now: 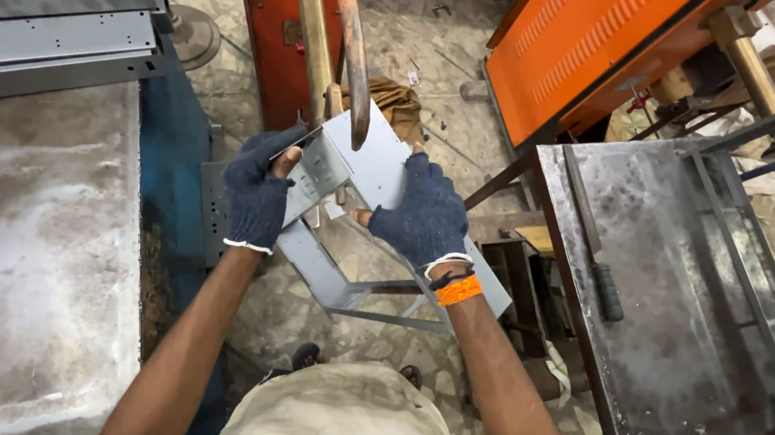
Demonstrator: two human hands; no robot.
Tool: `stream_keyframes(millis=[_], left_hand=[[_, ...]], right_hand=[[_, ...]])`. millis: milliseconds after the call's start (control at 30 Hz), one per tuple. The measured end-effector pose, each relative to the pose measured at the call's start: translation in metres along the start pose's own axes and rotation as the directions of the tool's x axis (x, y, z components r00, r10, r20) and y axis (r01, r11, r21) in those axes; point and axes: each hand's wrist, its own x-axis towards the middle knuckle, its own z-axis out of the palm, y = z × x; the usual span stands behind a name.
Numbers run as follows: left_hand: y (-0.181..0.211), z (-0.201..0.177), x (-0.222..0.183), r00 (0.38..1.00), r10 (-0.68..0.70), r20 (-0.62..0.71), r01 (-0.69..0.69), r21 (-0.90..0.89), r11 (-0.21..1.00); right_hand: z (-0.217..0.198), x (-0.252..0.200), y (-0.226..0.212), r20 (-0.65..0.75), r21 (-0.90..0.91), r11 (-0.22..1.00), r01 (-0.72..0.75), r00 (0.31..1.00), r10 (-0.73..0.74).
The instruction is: Spot welding metal enclosure parts using an industrial welding machine.
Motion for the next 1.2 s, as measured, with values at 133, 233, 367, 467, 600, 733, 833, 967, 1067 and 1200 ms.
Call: stream_keyframes(millis=[133, 233, 367, 467, 600, 733, 833, 967, 1067, 1200], left_hand=[[-0.004, 0.014, 0.004, 1.000, -0.001, -0.017, 0.001, -0.018, 1.000], [-0.004, 0.028, 0.004, 0.996, 0.024, -0.087, -0.026, -0.026, 0.999], [-0.001, 0.029, 0.006, 0.990, -0.084, -0.110, 0.082, -0.022, 0.996], [0.003, 0.021, 0.009, 0.996, -0.086, -0.036, 0.087, 0.029, 0.996], [0.002, 0.013, 0.015, 0.994, -0.030, 0.103, 0.036, -0.050, 0.998], [0.013, 0.003, 0.025, 0.980, 0.004, 0.200, 0.004, -0.038, 0.999], [0.016, 0.001, 0.029, 0.953, -0.078, 0.292, 0.105, -0.078, 0.991], [0.006, 0.003, 0.026, 0.958, -0.058, 0.281, 0.057, 0.013, 0.998], [0.001, -0.002, 0.028, 0.954, 0.018, 0.300, -0.011, -0.025, 1.000], [0.021, -0.013, 0.036, 0.881, -0.226, 0.415, 0.207, 0.092, 0.974]], right_hand=[[0.004, 0.002, 0.007, -0.056, 0.057, 0.996, 0.066, 0.996, -0.063], [0.001, 0.001, 0.004, -0.047, 0.069, 0.997, 0.037, 0.998, -0.034], [0.004, 0.003, 0.005, -0.021, 0.036, 0.999, -0.002, 1.000, 0.002], [0.006, 0.003, 0.006, -0.021, 0.046, 0.999, 0.010, 1.000, -0.009], [0.008, 0.004, 0.006, -0.024, 0.069, 0.997, 0.019, 1.000, -0.017], [0.009, 0.002, 0.006, 0.002, 0.087, 0.996, -0.008, 1.000, 0.008], [0.004, 0.001, 0.004, 0.045, 0.059, 0.998, -0.025, 0.999, 0.022], [0.000, 0.001, 0.001, 0.070, 0.055, 0.998, -0.032, 0.997, 0.028], [-0.005, 0.002, 0.001, 0.088, 0.060, 0.998, -0.034, 0.996, 0.028], [-0.006, 0.003, 0.002, 0.088, 0.065, 0.997, -0.032, 0.996, 0.026]])
